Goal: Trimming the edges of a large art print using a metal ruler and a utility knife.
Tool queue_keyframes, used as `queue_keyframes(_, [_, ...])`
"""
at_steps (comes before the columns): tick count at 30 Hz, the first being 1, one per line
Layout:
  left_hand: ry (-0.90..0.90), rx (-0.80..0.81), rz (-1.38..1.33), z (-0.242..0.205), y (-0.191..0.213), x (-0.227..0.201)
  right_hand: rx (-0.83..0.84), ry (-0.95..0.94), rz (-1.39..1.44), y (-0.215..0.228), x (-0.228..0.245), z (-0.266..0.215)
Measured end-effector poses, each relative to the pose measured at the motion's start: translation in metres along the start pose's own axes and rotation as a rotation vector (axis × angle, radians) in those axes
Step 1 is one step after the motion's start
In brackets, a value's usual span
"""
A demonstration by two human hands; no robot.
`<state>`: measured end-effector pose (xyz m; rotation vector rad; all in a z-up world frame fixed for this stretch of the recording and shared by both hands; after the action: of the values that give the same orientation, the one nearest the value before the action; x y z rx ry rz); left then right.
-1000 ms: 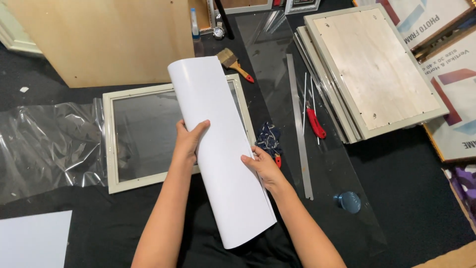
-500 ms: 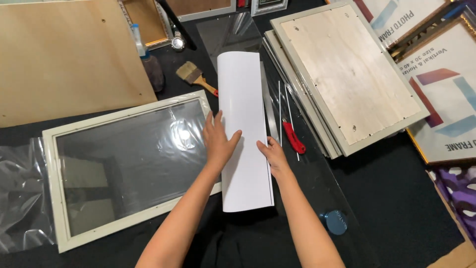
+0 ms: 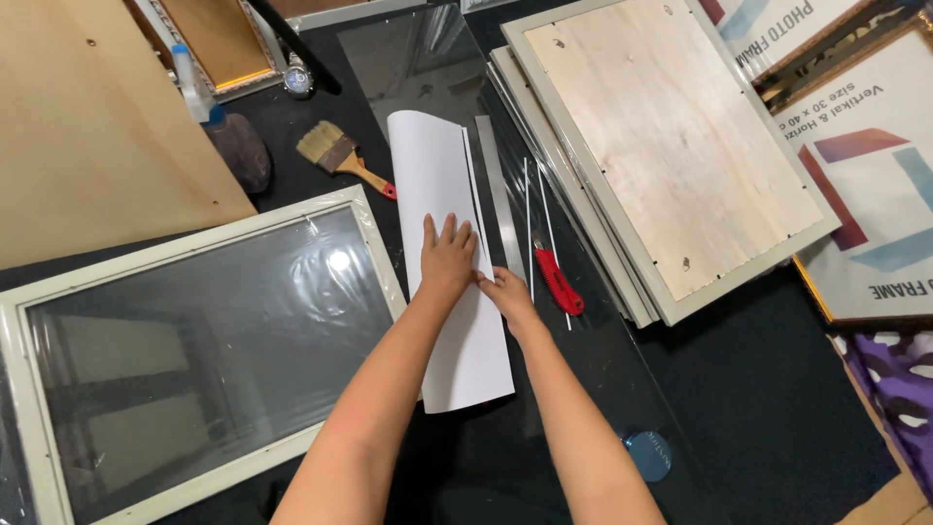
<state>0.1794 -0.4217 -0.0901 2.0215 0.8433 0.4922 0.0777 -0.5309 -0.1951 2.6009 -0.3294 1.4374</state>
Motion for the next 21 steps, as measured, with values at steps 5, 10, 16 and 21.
queue_keyframes(5, [0.006, 0.034, -0.012, 0.015, -0.013, 0.000, -0.190, 0.009, -0.397, -0.015, 0.051, -0.046])
queue_keyframes(10, [0.022, 0.049, -0.036, -0.013, 0.008, -0.003, -0.317, 0.167, -0.812, -0.032, 0.083, -0.085])
queue_keyframes(16, [0.044, 0.031, -0.079, -0.012, 0.006, -0.002, -0.287, 0.282, -0.663, -0.019, 0.048, -0.073])
queue_keyframes(21, [0.039, 0.038, -0.086, -0.015, 0.010, -0.002, -0.327, 0.292, -0.713, -0.017, 0.042, -0.067])
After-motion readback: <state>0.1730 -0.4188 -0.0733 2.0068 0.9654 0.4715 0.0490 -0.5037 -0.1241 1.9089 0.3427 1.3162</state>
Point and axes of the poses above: each hand's wrist, its own z-axis towards the middle knuckle, its own y-axis out of the back of the hand, x = y × z, the point moved 6 cm from there along z, towards the middle knuckle, and after that the axes turned 11 degrees about x, right-handed, at the moved point
